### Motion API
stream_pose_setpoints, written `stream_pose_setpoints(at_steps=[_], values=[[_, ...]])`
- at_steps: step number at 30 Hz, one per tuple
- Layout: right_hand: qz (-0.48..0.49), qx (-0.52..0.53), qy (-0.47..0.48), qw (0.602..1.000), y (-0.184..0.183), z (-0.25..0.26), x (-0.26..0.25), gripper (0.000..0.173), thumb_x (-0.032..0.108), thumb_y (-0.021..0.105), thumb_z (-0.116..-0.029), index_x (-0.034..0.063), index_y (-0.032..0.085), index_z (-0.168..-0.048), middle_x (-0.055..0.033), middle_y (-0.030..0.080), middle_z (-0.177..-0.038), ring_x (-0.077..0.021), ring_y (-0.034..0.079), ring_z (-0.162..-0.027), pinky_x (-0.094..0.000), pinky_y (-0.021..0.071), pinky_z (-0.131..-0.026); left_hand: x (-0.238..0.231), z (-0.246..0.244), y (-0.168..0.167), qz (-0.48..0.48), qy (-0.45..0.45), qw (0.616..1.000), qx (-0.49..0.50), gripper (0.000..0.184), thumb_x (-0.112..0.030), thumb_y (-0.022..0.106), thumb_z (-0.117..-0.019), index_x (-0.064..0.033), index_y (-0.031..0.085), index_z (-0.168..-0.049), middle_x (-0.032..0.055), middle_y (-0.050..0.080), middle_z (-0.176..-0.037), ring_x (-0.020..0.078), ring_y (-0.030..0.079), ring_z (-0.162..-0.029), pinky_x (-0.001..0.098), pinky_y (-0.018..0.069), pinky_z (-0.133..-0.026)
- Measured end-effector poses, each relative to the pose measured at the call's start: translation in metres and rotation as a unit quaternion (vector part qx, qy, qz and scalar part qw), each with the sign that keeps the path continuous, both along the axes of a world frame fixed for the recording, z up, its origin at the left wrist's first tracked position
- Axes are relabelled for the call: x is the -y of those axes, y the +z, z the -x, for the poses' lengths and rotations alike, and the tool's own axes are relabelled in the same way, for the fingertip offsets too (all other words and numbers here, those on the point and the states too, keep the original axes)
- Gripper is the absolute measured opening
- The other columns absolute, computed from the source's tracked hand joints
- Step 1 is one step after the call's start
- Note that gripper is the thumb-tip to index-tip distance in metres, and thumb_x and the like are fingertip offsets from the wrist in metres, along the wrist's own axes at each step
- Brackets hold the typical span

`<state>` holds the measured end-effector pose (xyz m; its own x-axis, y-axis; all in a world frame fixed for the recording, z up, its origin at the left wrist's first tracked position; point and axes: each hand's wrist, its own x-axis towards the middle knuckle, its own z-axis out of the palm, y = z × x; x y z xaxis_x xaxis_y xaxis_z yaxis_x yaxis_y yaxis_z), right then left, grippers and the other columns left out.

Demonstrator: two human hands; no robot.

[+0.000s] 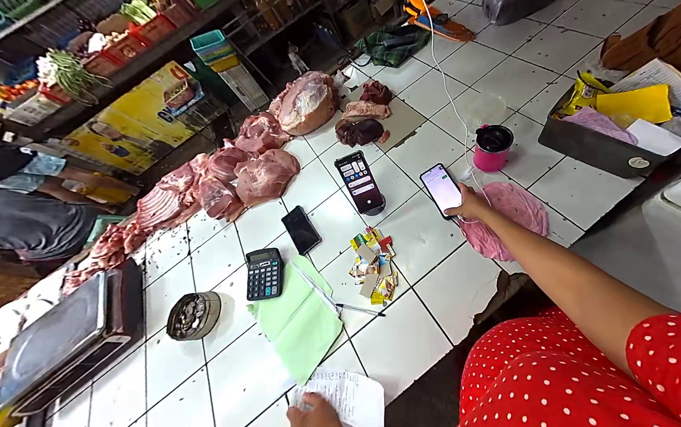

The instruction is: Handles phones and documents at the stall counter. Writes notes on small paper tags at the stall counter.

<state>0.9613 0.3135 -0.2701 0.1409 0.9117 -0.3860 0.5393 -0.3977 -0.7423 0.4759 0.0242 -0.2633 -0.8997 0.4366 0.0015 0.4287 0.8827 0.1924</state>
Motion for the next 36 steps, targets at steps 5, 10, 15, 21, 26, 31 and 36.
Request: stream_pose_setpoints(at_steps=[5, 10, 15, 21, 26, 31, 36], values=[[-0.002, 0.010, -0.004, 1.000, 0.003, 0.000, -0.002, 0.108, 0.021, 0.090, -0.0786, -0.0010, 0.023, -0.160, -0.0329, 0.038, -0.155, -0.0485, 0.041, -0.142, -0.0635, 0.0369, -0.113, -0.002, -0.004, 0.005, -0.011, 0.000, 1.000, 0.003, 0.053, -0.037, 0.043, -0.1086, 0.0023, 0.054, -0.142, 0.0315, 0.064, -0.129, 0.0480, 0.058, -0.127, 0.0623, 0.0449, -0.105], [-0.064, -0.049, -0.040, 0.996, -0.004, -0.005, 0.009, 0.088, 0.026, 0.081, -0.0892, -0.0023, 0.032, -0.157, -0.0324, 0.046, -0.150, -0.0470, 0.047, -0.139, -0.0615, 0.0372, -0.115, -0.001, -0.002, 0.001, -0.027, 0.001, 1.000, -0.007, 0.051, -0.037, 0.043, -0.1086, 0.0013, 0.058, -0.138, 0.0319, 0.065, -0.126, 0.0494, 0.059, -0.125, 0.0646, 0.0452, -0.103], [-0.190, 0.058, 0.049, 0.979, 0.018, -0.003, 0.064, 0.063, 0.016, 0.069, -0.0964, -0.0036, 0.043, -0.151, -0.0269, 0.046, -0.151, -0.0391, 0.049, -0.140, -0.0518, 0.0425, -0.115, -0.001, -0.001, 0.000, -0.025, 0.000, 1.000, -0.005, 0.051, -0.037, 0.044, -0.1084, 0.0014, 0.058, -0.138, 0.0317, 0.065, -0.127, 0.0490, 0.059, -0.126, 0.0645, 0.0450, -0.103], [-0.297, 0.074, 0.244, 0.920, -0.017, -0.005, 0.122, 0.033, 0.014, 0.048, -0.1030, 0.0036, 0.072, -0.123, -0.0200, 0.063, -0.138, -0.0355, 0.060, -0.130, -0.0480, 0.0445, -0.113, -0.001, -0.003, 0.003, -0.022, -0.006, 1.000, -0.002, 0.052, -0.037, 0.043, -0.1088, 0.0033, 0.055, -0.140, 0.0327, 0.064, -0.128, 0.0496, 0.058, -0.126, 0.0642, 0.0450, -0.103], [-0.335, 0.123, 0.303, 0.883, -0.038, 0.001, 0.141, 0.034, 0.010, 0.047, -0.1008, 0.0052, 0.072, -0.125, -0.0184, 0.065, -0.137, -0.0355, 0.058, -0.133, -0.0497, 0.0418, -0.116, -0.001, -0.002, 0.003, -0.018, -0.002, 1.000, -0.003, 0.051, -0.036, 0.043, -0.1089, 0.0022, 0.055, -0.140, 0.0318, 0.065, -0.127, 0.0493, 0.059, -0.125, 0.0643, 0.0455, -0.103], [-0.322, 0.142, 0.299, 0.887, -0.034, 0.005, 0.140, 0.036, 0.011, 0.046, -0.1008, 0.0059, 0.070, -0.126, -0.0178, 0.065, -0.136, -0.0357, 0.059, -0.132, -0.0504, 0.0423, -0.114, -0.001, -0.002, 0.004, -0.014, 0.005, 1.000, 0.002, 0.051, -0.037, 0.043, -0.1088, 0.0008, 0.055, -0.141, 0.0328, 0.064, -0.128, 0.0507, 0.058, -0.126, 0.0660, 0.0455, -0.101], [-0.302, 0.163, 0.295, 0.892, -0.030, 0.008, 0.138, 0.036, 0.011, 0.046, -0.0982, 0.0064, 0.071, -0.124, -0.0183, 0.066, -0.134, -0.0378, 0.060, -0.130, -0.0544, 0.0429, -0.112, -0.002, -0.002, 0.005, -0.017, 0.012, 1.000, 0.001, 0.048, -0.036, 0.044, -0.1085, 0.0001, 0.059, -0.136, 0.0317, 0.066, -0.124, 0.0494, 0.061, -0.122, 0.0660, 0.0465, -0.099]])
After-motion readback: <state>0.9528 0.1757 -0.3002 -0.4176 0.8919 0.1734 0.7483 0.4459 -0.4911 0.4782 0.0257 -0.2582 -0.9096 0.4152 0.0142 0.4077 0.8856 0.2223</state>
